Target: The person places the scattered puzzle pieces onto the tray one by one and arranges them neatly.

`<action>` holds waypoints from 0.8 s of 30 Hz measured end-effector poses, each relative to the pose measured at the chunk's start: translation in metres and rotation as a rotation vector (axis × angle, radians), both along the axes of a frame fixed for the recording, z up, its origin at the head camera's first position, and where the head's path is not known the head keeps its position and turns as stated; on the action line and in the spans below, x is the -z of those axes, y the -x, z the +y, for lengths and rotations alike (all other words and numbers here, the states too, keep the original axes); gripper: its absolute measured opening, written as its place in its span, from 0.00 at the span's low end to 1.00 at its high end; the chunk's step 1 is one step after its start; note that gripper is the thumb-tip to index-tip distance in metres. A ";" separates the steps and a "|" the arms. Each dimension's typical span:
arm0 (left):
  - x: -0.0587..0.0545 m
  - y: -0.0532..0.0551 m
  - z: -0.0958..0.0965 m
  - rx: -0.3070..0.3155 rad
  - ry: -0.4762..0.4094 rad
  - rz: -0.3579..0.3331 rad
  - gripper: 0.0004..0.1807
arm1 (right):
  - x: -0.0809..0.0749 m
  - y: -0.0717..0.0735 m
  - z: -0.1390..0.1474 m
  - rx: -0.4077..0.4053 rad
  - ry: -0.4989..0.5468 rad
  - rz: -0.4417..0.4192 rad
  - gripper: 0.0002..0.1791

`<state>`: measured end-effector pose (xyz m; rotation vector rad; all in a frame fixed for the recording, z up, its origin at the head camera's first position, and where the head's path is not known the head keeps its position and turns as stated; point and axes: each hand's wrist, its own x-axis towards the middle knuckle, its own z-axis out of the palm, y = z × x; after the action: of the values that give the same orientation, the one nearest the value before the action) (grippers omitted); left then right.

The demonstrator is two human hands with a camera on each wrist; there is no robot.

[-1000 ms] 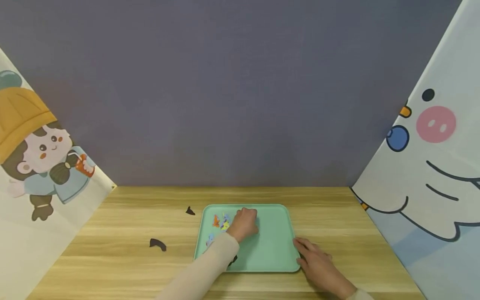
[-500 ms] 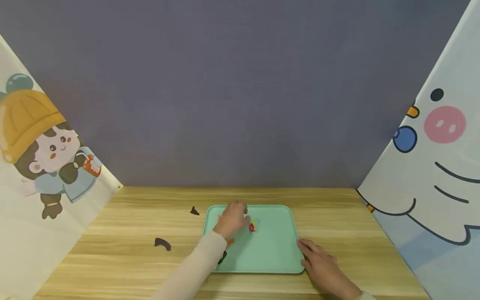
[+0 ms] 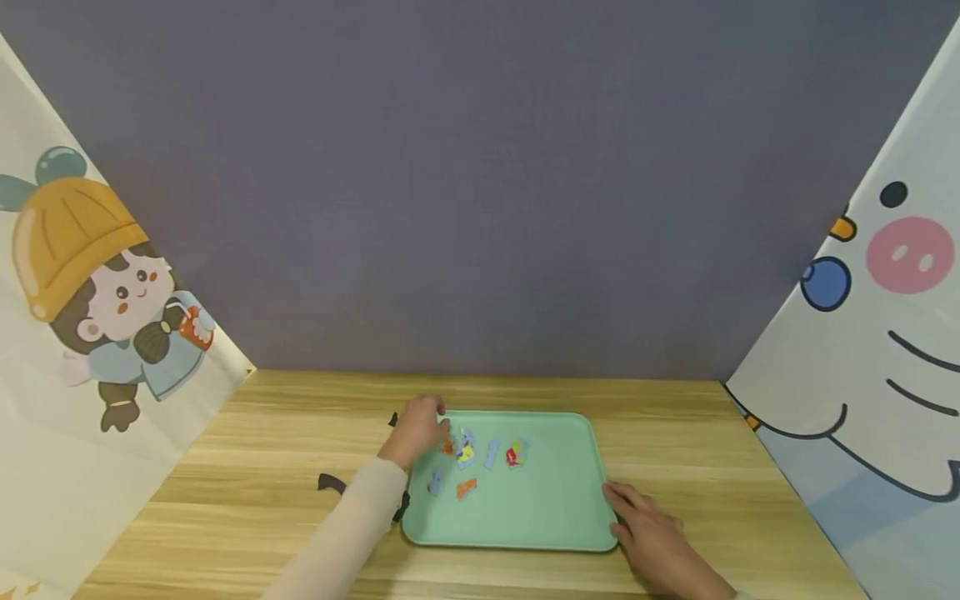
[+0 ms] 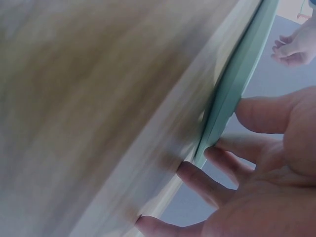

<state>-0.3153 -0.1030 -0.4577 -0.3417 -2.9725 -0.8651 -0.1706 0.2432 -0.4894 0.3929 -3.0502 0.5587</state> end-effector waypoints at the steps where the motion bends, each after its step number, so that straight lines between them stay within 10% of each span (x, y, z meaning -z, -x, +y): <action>1: 0.002 0.002 -0.005 -0.011 0.006 0.000 0.12 | 0.000 0.000 0.000 0.000 0.003 -0.004 0.27; 24: 0.022 0.014 -0.044 -0.124 0.152 0.054 0.18 | -0.002 -0.002 0.000 0.002 0.016 -0.030 0.27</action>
<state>-0.3288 -0.1468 -0.4796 -0.1779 -2.9786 -0.6094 -0.1686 0.2428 -0.4879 0.3845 -3.0724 0.5938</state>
